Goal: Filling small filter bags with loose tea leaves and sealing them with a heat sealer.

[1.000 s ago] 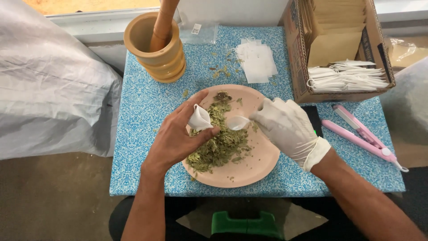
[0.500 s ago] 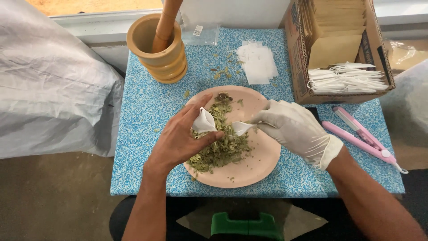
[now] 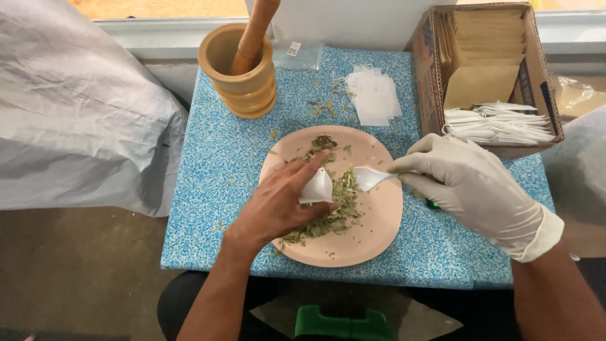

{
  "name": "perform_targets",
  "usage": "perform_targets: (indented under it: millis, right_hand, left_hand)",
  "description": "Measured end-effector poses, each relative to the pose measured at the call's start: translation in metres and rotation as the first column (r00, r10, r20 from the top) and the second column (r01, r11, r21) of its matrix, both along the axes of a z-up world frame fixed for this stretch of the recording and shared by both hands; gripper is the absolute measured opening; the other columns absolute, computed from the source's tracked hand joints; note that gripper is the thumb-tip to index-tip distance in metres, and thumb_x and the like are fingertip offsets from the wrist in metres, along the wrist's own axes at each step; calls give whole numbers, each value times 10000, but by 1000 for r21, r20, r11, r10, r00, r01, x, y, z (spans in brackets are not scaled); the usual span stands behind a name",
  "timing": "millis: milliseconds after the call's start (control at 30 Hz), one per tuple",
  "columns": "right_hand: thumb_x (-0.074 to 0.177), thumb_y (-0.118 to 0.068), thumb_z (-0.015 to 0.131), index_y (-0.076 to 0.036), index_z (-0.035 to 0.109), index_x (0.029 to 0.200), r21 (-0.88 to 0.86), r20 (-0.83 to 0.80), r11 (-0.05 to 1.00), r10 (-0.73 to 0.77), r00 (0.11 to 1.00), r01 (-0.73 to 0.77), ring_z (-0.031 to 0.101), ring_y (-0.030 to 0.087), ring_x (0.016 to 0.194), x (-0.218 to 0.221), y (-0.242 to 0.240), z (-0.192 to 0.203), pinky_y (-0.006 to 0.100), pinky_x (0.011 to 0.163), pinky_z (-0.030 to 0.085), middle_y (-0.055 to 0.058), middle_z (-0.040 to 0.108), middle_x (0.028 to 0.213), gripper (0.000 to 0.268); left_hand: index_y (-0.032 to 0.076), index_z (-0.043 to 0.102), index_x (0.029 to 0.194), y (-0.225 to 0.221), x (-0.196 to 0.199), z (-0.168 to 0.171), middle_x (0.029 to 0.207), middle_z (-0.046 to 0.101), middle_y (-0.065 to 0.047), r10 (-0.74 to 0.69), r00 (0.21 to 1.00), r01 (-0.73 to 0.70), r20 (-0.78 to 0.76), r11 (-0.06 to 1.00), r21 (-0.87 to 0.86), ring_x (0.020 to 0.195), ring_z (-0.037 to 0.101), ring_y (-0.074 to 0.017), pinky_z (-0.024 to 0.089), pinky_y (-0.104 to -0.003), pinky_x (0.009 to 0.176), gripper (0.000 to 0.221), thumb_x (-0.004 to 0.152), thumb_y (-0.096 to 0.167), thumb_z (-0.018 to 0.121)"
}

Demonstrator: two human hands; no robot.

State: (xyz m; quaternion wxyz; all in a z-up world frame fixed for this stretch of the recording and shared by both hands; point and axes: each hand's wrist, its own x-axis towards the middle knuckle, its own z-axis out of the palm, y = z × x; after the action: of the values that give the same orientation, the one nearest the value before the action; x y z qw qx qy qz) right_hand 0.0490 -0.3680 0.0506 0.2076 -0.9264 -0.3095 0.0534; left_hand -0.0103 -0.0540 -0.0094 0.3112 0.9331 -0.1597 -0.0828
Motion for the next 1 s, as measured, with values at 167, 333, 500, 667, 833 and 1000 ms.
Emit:
perform_targets:
  millis: [167, 333, 500, 667, 833, 1000]
  right_hand:
    - [1030, -383, 706, -391, 852, 1291, -37, 57, 998, 45, 997, -43, 712, 230, 946, -9, 7, 1, 463, 818, 520, -81, 773, 1174, 299]
    - [1044, -399, 681, -353, 838, 1308, -72, 107, 996, 66, 992, -58, 715, 258, 954, -11, 10, -4, 493, 803, 520, -59, 763, 1188, 310]
    - [1068, -340, 700, -274, 831, 1255, -54, 326, 993, 113, 939, -101, 670, 322, 828, -17, 13, -11, 524, 655, 505, 17, 746, 1130, 238]
    - [1080, -299, 731, -290, 785, 1244, -153, 501, 987, 127, 856, -56, 657, 275, 816, -28, 19, -15, 458, 628, 535, -10, 720, 1146, 172]
    - [1095, -285, 745, -297, 775, 1248, -171, 573, 985, 108, 812, -10, 673, 235, 806, -31, 19, -16, 423, 569, 525, -31, 696, 1116, 156]
    - [1062, -373, 685, -314, 812, 1281, -50, 173, 997, -56, 983, 65, 754, 147, 915, -30, 25, -8, 426, 523, 485, -106, 720, 1127, 260]
  left_hand:
    - [110, 369, 1754, -6, 1, -5, 1283, 750, -170, -52, 998, 53, 36, 998, -42, 1072, 700, -363, 515, -485, 872, 991, 969, 527, 809]
    - [124, 523, 1654, -10, 0, -8, 1480, 715, -177, -48, 998, 51, 52, 996, -75, 1257, 698, -379, 529, -537, 948, 835, 981, 553, 769]
    - [75, 540, 1605, -11, 1, -17, 1335, 743, -181, -83, 992, 88, 95, 995, -56, 1122, 716, -382, 536, -509, 928, 783, 1008, 533, 754]
    - [88, 472, 1680, -12, 2, -13, 1385, 742, -192, -67, 997, 69, 40, 996, -61, 1179, 707, -385, 533, -518, 954, 851, 1002, 518, 753]
    - [89, 498, 1658, -12, 2, -13, 1376, 753, -182, -43, 998, 45, 41, 998, -53, 1136, 730, -373, 557, -522, 912, 818, 998, 488, 771]
    - [97, 565, 1602, -10, 0, -14, 1421, 763, -155, -25, 996, 34, 90, 994, -106, 1188, 733, -367, 554, -523, 913, 763, 967, 429, 827]
